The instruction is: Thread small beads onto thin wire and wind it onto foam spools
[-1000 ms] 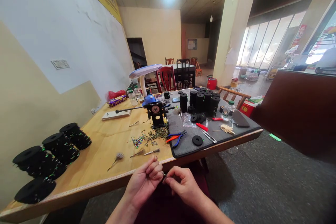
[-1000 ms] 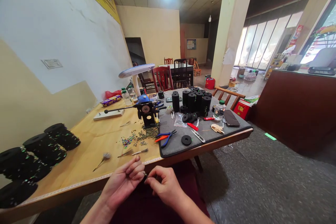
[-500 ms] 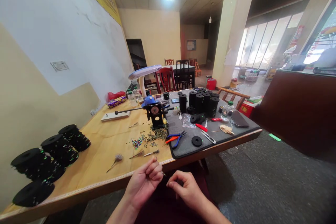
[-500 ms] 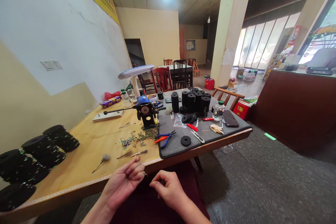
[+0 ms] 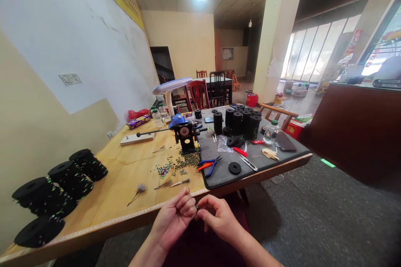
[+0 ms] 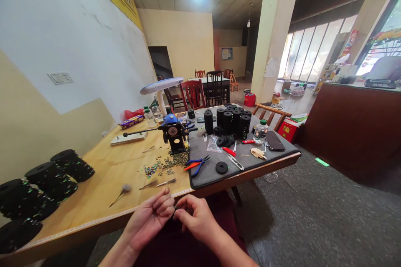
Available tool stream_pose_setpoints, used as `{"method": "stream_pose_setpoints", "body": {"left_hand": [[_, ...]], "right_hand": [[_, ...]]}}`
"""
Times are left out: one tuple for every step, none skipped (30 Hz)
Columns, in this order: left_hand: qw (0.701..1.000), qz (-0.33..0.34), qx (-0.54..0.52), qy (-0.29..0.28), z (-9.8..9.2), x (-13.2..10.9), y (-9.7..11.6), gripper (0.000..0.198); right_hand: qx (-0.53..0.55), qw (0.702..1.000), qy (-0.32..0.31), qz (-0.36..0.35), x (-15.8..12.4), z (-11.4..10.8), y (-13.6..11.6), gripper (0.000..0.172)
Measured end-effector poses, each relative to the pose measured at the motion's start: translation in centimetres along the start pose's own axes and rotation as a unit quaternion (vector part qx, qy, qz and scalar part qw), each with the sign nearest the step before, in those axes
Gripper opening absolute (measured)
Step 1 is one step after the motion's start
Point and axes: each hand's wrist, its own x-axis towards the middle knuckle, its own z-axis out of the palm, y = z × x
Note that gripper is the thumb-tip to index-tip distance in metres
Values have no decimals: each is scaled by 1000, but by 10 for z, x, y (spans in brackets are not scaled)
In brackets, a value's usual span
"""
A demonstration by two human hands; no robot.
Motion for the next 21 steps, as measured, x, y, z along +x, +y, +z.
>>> {"method": "stream_pose_setpoints", "body": {"left_hand": [[1000, -1, 4, 4, 0, 0, -1, 27], [1000, -1, 6, 6, 0, 0, -1, 27], [1000, -1, 7, 8, 0, 0, -2, 27], [1000, -1, 5, 8, 0, 0, -1, 28], [1000, 0, 1, 7, 0, 0, 0, 28], [1000, 2, -4, 4, 0, -1, 1, 28], [1000, 5, -9, -1, 1, -1, 3, 29], [1000, 9, -15, -5, 1, -1, 5, 29], [1000, 12, -19, -8, 1, -2, 6, 29], [1000, 14, -22, -10, 1, -2, 8, 29], [1000, 14, -24, -9, 1, -2, 9, 29], [1000, 13, -24, -8, 1, -2, 10, 29], [1000, 11, -24, -7, 1, -2, 10, 29], [1000, 10, -23, -6, 1, -2, 10, 29], [1000, 10, -22, -6, 1, -2, 10, 29], [1000, 12, -22, -6, 1, -1, 9, 29], [1000, 13, -22, -6, 1, -1, 9, 28], [1000, 13, -22, -7, 2, -1, 9, 28], [1000, 12, -22, -8, 2, -1, 8, 28], [1000, 11, -22, -9, 2, -1, 8, 29], [1000, 10, -22, -11, 3, -2, 8, 29]], "right_hand": [[-8, 1000, 1, -1, 1, 1, -2, 32], [-16, 1000, 1, -3, 1, 1, -4, 29], [-25, 1000, -1, -6, 1, 2, -4, 28], [-33, 999, 0, -9, 1, 2, -3, 26], [-39, 999, 1, -11, 1, 2, -2, 25], [-42, 999, 2, -11, 1, 2, 0, 24], [-42, 999, 2, -8, 0, 2, 2, 24], [-39, 999, 4, -4, 0, 2, 5, 24], [-33, 999, 6, 1, -1, 2, 7, 25], [-27, 1000, 8, 7, -2, 2, 9, 26], [-20, 1000, 9, 12, -3, 3, 11, 27], [-14, 1000, 10, 17, -4, 3, 12, 28], [-8, 1000, 11, 21, -5, 2, 13, 29], [-3, 1000, 12, 23, -6, 2, 14, 29], [0, 1000, 13, 26, -7, 2, 15, 30], [2, 1000, 13, 28, -7, 2, 16, 31], [4, 999, 12, 30, -8, 1, 17, 32], [5, 999, 12, 31, -8, 1, 19, 33], [6, 999, 12, 32, -8, 0, 21, 34], [5, 999, 11, 31, -8, 0, 22, 34], [1, 999, 10, 31, -8, -1, 24, 35]]}}
